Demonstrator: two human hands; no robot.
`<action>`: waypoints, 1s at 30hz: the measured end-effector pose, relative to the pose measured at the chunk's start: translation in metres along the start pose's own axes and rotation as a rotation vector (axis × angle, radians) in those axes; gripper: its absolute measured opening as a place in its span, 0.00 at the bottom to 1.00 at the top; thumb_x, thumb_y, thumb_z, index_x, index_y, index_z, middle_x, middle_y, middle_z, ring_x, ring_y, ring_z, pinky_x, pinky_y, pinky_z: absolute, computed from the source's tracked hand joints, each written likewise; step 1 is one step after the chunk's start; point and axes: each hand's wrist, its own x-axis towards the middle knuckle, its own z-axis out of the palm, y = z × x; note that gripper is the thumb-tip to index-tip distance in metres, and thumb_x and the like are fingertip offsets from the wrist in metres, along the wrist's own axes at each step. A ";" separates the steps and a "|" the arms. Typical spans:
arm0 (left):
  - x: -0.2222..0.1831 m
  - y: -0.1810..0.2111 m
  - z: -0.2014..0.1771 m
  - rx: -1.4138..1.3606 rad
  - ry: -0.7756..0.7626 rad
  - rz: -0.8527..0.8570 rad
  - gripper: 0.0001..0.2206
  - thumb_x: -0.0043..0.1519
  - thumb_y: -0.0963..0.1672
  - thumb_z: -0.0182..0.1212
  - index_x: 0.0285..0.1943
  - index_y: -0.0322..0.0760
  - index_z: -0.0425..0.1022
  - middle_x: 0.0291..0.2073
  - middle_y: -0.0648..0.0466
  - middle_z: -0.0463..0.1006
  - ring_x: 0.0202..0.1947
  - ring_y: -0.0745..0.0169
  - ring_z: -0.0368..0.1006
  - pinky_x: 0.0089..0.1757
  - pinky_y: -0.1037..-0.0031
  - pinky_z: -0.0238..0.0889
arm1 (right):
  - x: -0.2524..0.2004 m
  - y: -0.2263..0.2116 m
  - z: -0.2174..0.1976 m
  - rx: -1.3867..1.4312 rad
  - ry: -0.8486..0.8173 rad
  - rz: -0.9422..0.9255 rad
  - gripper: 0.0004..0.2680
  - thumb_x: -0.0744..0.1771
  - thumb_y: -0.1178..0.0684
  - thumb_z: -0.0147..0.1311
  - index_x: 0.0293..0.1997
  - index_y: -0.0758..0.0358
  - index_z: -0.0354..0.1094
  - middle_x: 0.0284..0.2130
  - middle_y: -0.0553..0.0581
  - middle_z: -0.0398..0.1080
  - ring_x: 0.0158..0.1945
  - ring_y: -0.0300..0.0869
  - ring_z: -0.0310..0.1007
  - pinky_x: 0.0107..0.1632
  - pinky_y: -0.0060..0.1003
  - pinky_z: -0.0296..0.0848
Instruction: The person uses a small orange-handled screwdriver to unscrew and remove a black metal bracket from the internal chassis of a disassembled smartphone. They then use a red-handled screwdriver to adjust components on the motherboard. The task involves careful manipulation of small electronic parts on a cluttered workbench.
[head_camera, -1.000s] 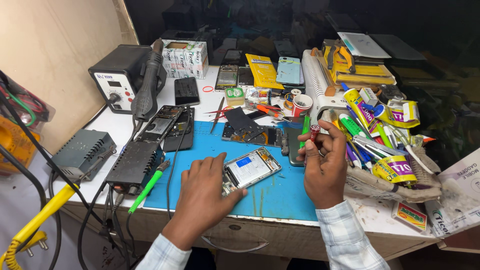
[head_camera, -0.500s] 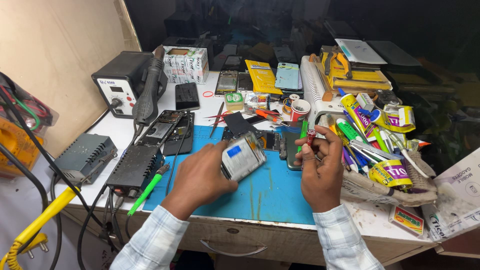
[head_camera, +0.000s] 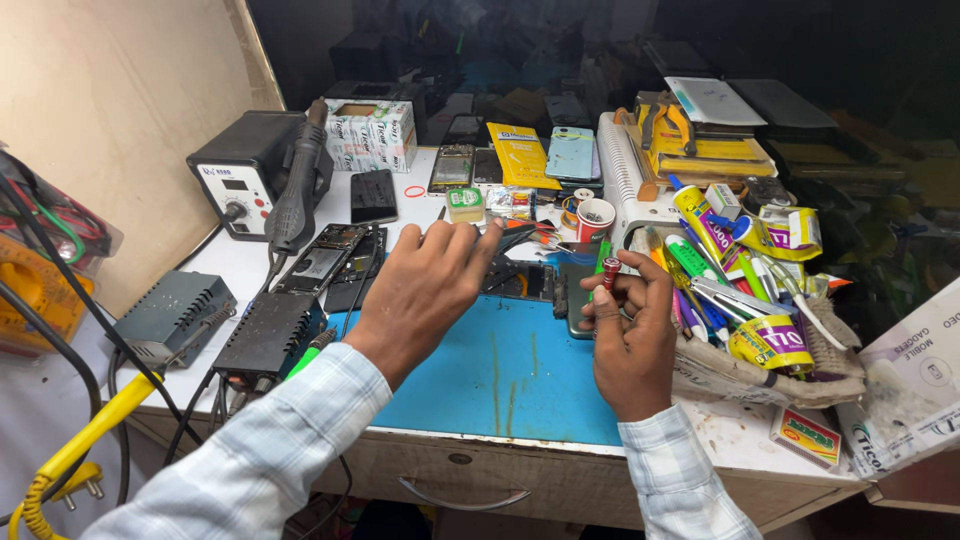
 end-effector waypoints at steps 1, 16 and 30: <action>0.002 -0.002 0.001 0.015 0.014 0.011 0.27 0.58 0.40 0.61 0.70 0.32 0.67 0.35 0.54 0.71 0.38 0.62 0.68 0.37 0.71 0.60 | 0.000 0.000 0.000 0.011 0.000 0.005 0.13 0.71 0.60 0.48 0.64 0.66 0.53 0.42 0.57 0.74 0.37 0.35 0.73 0.40 0.30 0.78; 0.014 -0.014 0.000 -0.659 -0.321 -0.832 0.47 0.41 0.50 0.77 0.73 0.33 0.61 0.45 0.45 0.74 0.44 0.47 0.76 0.43 0.60 0.70 | -0.003 -0.011 0.007 -0.366 -0.292 0.155 0.08 0.66 0.53 0.61 0.47 0.61 0.73 0.36 0.56 0.79 0.36 0.40 0.80 0.39 0.33 0.76; -0.024 0.034 0.034 -1.511 -0.093 -0.975 0.51 0.40 0.42 0.79 0.75 0.34 0.50 0.52 0.45 0.75 0.52 0.56 0.76 0.50 0.69 0.69 | 0.043 0.018 0.037 0.010 -0.439 0.394 0.31 0.62 0.49 0.66 0.65 0.70 0.47 0.40 0.66 0.80 0.44 0.42 0.79 0.48 0.34 0.75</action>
